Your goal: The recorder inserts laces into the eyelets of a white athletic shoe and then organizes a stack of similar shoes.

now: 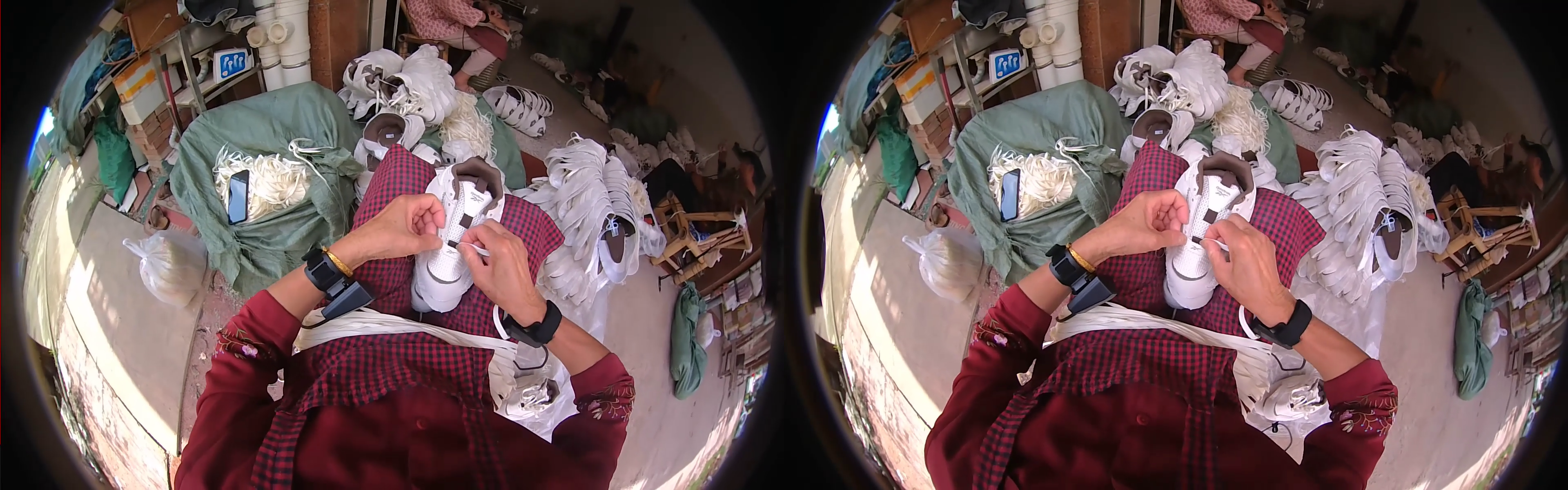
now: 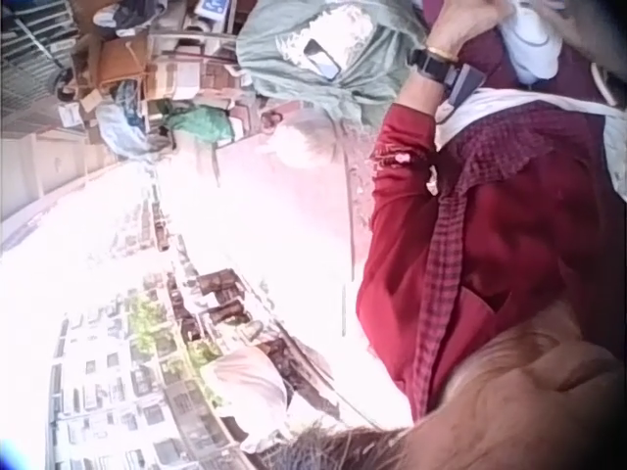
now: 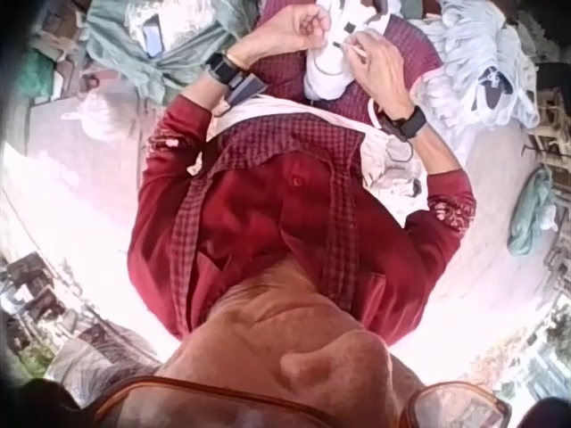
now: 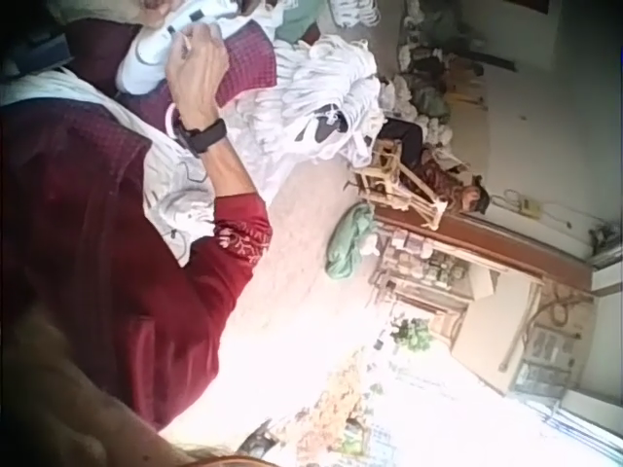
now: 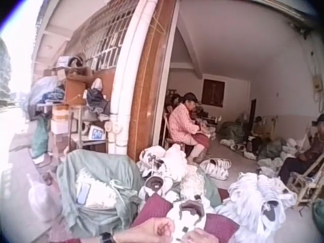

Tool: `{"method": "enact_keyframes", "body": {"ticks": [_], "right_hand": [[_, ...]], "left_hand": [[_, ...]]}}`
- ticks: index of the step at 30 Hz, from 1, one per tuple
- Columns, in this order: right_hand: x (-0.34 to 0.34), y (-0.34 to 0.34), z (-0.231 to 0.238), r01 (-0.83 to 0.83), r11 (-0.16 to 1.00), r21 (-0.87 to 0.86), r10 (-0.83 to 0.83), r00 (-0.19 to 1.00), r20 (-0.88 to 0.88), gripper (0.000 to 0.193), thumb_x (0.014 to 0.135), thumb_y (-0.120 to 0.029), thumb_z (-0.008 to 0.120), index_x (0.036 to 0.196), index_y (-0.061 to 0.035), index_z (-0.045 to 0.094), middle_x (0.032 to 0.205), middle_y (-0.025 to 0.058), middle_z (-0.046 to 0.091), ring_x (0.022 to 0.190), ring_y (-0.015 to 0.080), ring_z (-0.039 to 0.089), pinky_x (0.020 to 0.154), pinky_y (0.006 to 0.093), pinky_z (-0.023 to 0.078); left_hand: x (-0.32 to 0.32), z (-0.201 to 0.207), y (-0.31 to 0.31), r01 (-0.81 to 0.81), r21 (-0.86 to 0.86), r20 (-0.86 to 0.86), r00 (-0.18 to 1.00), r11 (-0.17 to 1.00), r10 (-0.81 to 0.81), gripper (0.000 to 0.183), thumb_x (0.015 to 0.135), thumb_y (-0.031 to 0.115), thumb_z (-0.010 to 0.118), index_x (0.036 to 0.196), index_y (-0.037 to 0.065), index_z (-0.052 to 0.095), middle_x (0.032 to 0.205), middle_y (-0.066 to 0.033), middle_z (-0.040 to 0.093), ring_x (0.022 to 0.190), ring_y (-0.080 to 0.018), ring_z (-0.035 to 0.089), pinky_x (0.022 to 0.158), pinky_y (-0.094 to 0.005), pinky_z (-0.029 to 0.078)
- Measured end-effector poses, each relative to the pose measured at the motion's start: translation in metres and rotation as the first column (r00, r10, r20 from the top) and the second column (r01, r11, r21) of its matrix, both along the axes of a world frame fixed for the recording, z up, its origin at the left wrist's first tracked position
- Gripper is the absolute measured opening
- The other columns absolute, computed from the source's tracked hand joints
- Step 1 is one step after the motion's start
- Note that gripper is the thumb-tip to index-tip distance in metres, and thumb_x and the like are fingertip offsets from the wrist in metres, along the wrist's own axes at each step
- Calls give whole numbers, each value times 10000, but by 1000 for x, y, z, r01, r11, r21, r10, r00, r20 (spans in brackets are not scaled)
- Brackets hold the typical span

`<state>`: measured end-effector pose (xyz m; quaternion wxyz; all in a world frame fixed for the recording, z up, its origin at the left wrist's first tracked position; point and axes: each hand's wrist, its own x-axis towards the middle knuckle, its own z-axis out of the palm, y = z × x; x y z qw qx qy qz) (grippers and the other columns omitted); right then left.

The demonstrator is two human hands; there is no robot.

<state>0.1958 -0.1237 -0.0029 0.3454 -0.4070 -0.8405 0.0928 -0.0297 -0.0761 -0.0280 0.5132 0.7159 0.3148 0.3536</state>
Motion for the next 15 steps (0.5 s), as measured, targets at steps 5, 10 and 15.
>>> {"method": "enact_keyframes", "body": {"ticks": [5, 10, 15], "right_hand": [[-7, -6, 13, -10, 1000, 27, 9, 999, 49, 129, 859, -111, 684, 951, -38, 630, 908, 128, 630, 776, 348, 659, 649, 440, 512], [-6, -8, 8, -83, 996, 19, 80, 991, 110, 115, 846, -87, 676, 936, -29, 633, 902, 158, 619, 772, 384, 644, 653, 465, 505], [-10, -6, 13, -97, 995, -23, 99, 988, 122, 103, 834, -62, 657, 917, -7, 630, 881, 182, 620, 792, 397, 642, 673, 462, 502]], "left_hand": [[-2, -2, -3, -14, 19, 38, 999, 1000, 13, 250, 813, -30, 748, 971, 65, 580, 825, 60, 534, 729, -18, 506, 628, -181, 430], [-1, -5, -12, -11, 69, 32, 999, 998, 9, 210, 843, -9, 727, 961, 53, 565, 769, 50, 531, 678, -15, 498, 581, -186, 418], [-2, 2, -27, -37, 120, -11, 999, 992, 38, 194, 836, 46, 738, 992, 21, 626, 776, 17, 552, 683, -50, 541, 604, -223, 460]]}}
